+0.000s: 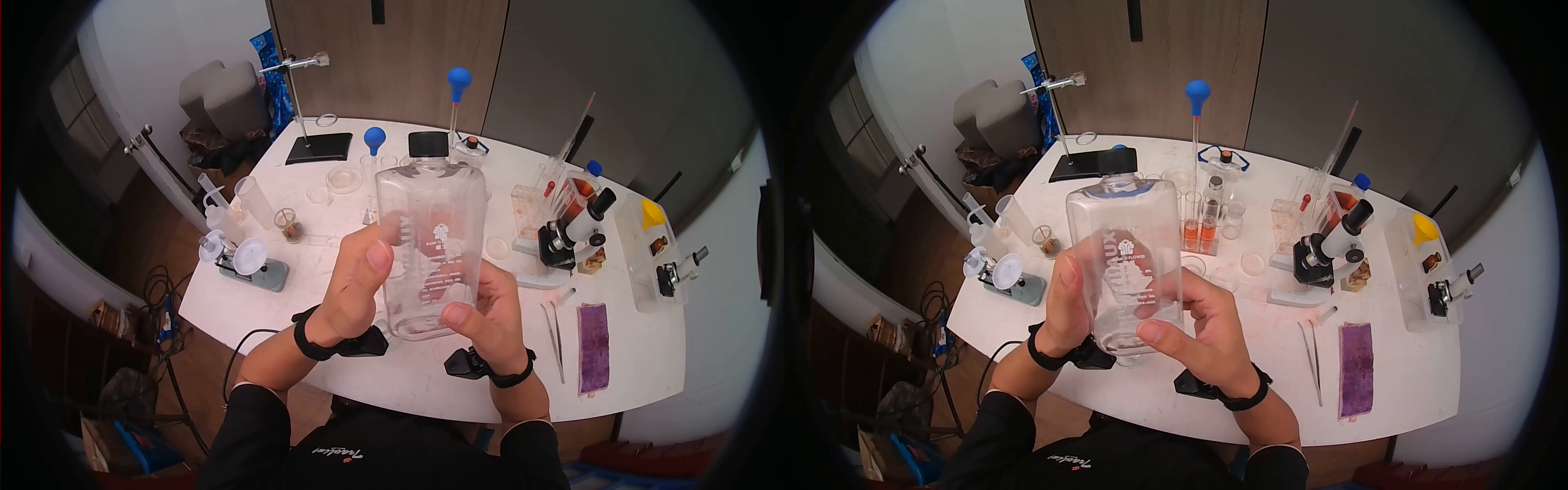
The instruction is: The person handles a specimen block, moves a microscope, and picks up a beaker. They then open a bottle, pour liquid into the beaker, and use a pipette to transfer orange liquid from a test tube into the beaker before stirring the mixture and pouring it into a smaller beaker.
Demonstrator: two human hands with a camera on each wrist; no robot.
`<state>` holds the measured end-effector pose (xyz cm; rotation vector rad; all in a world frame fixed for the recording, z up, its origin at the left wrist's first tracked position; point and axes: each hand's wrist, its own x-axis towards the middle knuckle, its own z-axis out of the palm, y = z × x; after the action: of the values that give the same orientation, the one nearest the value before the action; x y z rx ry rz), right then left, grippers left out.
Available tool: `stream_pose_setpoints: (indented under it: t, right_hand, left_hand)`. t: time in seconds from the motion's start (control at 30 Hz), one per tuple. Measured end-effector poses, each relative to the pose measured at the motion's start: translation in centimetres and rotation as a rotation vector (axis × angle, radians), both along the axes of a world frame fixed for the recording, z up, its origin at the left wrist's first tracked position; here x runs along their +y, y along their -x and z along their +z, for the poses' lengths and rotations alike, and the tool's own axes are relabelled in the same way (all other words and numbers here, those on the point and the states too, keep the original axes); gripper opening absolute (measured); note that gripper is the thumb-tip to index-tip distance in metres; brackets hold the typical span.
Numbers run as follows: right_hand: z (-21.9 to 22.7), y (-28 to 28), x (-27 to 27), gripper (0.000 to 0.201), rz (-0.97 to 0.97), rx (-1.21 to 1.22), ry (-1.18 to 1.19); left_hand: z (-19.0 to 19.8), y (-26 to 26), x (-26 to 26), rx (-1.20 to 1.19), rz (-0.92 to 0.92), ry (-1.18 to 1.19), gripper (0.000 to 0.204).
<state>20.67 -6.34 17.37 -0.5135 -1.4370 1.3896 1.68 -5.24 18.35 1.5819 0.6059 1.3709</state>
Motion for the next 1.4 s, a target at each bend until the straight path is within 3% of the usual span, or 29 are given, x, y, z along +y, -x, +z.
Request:
stream_pose_setpoints:
  t: [0.13,0.23,0.33,0.43,0.53,1.03,1.23,1.4]
  right_hand:
    - [0.1,0.0,0.0,0.036,0.004,-0.012,-0.005]
    - [0.0,0.1,0.0,0.035,0.01,-0.016,0.002]
    - [-0.1,0.1,-0.1,0.033,0.027,-0.021,-0.003]
    - [-0.2,0.2,-0.1,0.032,0.053,-0.018,-0.009]
    - [0.0,0.2,-0.2,0.031,0.093,-0.017,0.02]
    - [-0.8,1.3,-0.3,0.035,0.145,-0.002,0.064]
    - [-1.2,1.4,-0.3,0.038,0.152,-0.017,0.076]
    - [-1.0,1.5,-0.4,0.04,0.144,-0.014,0.071]
  left_hand:
    - [-0.1,-0.1,0.1,-0.003,-0.01,0.01,0.075]
    - [0.4,-0.1,0.2,0.083,0.041,0.067,0.095]
    - [0.1,0.5,0.6,0.051,-0.066,0.131,0.102]
    - [-0.2,-0.1,0.3,-0.205,-0.146,0.348,0.11]
    - [2.0,-0.4,0.0,-0.197,-0.28,0.389,0.118]
    - [2.0,-0.5,0.4,-0.194,-0.377,0.346,0.136]
    - [0.7,-0.1,0.9,-0.244,-0.515,0.314,0.128]
    - [-0.2,0.0,1.3,-0.272,-0.507,0.276,0.128]
